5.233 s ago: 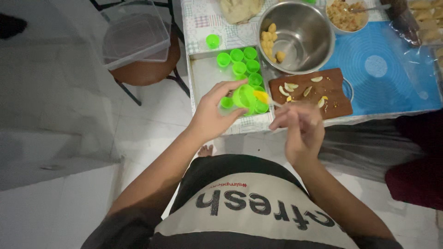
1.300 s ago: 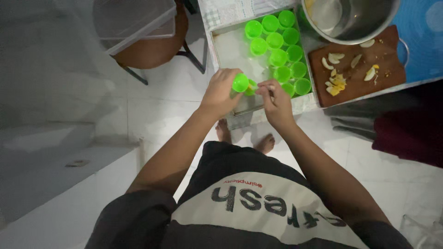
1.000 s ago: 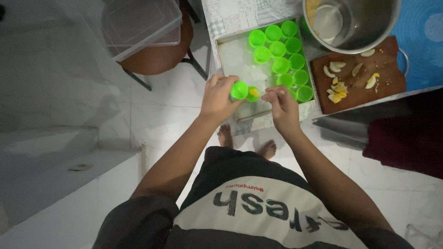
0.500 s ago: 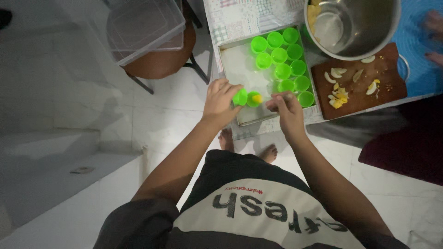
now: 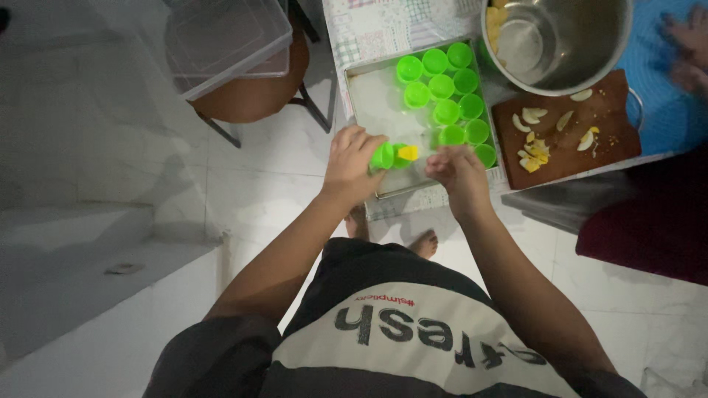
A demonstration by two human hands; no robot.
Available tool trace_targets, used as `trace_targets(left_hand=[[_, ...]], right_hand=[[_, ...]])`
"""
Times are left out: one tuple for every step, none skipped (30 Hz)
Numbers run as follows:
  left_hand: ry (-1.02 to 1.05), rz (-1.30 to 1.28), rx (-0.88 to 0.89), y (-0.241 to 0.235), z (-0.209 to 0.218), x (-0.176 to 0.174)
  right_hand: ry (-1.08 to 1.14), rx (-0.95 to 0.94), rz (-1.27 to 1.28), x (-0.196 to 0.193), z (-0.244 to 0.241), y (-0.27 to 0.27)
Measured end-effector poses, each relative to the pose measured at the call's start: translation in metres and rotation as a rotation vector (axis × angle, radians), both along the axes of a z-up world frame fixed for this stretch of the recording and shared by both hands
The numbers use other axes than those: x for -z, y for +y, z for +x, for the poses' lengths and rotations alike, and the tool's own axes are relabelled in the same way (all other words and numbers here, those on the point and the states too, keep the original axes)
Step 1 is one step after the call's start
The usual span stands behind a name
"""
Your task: The person uses a small yellow spoon to scoop a yellow substance from a metal bowl and places it into a series of small green plastic cups arranged on a tray. A second person is visible in the background rolling dough on a blue mat.
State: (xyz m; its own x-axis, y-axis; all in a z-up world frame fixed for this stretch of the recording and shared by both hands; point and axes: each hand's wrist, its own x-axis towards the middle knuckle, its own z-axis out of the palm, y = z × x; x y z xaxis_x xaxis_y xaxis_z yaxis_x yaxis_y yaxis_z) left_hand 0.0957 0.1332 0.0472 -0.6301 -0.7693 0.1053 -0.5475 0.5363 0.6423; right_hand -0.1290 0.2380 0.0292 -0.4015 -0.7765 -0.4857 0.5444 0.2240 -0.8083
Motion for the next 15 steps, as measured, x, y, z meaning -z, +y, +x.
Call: trace_targets(left_hand=[[0.011, 0.002, -0.002, 0.001, -0.001, -0.002], [0.048, 0.002, 0.001, 0.001, -0.002, -0.003], [0.084, 0.004, 0.004, 0.004, -0.002, -0.006], [0.12, 0.006, 0.006, 0.007, -0.003, -0.008], [0.125, 0.009, 0.018, 0.009, -0.005, -0.011], [0.13, 0.013, 0.031, 0.011, -0.007, -0.015], [0.136, 0.016, 0.041, 0.013, -0.009, -0.02], [0.158, 0.033, 0.045, 0.016, -0.011, -0.025], [0.179, 0.046, 0.048, 0.017, -0.013, -0.029], [0.201, 0.058, 0.051, 0.018, -0.015, -0.033], [0.236, 0.093, 0.061, 0.02, -0.016, -0.039], [0.27, 0.127, 0.071, 0.024, -0.016, -0.046], [0.304, 0.161, 0.083, 0.028, -0.017, -0.051], [0.337, 0.156, 0.095, 0.032, -0.017, -0.056], [0.371, 0.152, 0.108, 0.036, -0.018, -0.06]], right_hand=[[0.031, -0.026, -0.023, -0.005, 0.001, -0.002], [0.061, -0.051, -0.047, -0.011, 0.003, -0.004], [0.091, -0.077, -0.068, -0.018, 0.006, -0.004], [0.199, -0.139, -0.113, -0.025, 0.01, -0.002], [0.309, -0.2, -0.161, -0.032, 0.014, -0.002], [0.419, -0.26, -0.208, -0.039, 0.017, 0.0], [0.604, -0.305, -0.236, -0.047, 0.021, 0.002], [0.789, -0.347, -0.264, -0.054, 0.025, 0.005], [0.976, -0.386, -0.296, -0.058, 0.028, 0.007], [0.955, -0.388, -0.291, -0.062, 0.03, 0.009], [0.934, -0.393, -0.29, -0.068, 0.03, 0.012], [0.913, -0.398, -0.288, -0.073, 0.03, 0.015], [0.798, -0.392, -0.296, -0.077, 0.029, 0.017], [0.683, -0.387, -0.302, -0.08, 0.029, 0.02], [0.567, -0.382, -0.307, -0.083, 0.028, 0.022]])
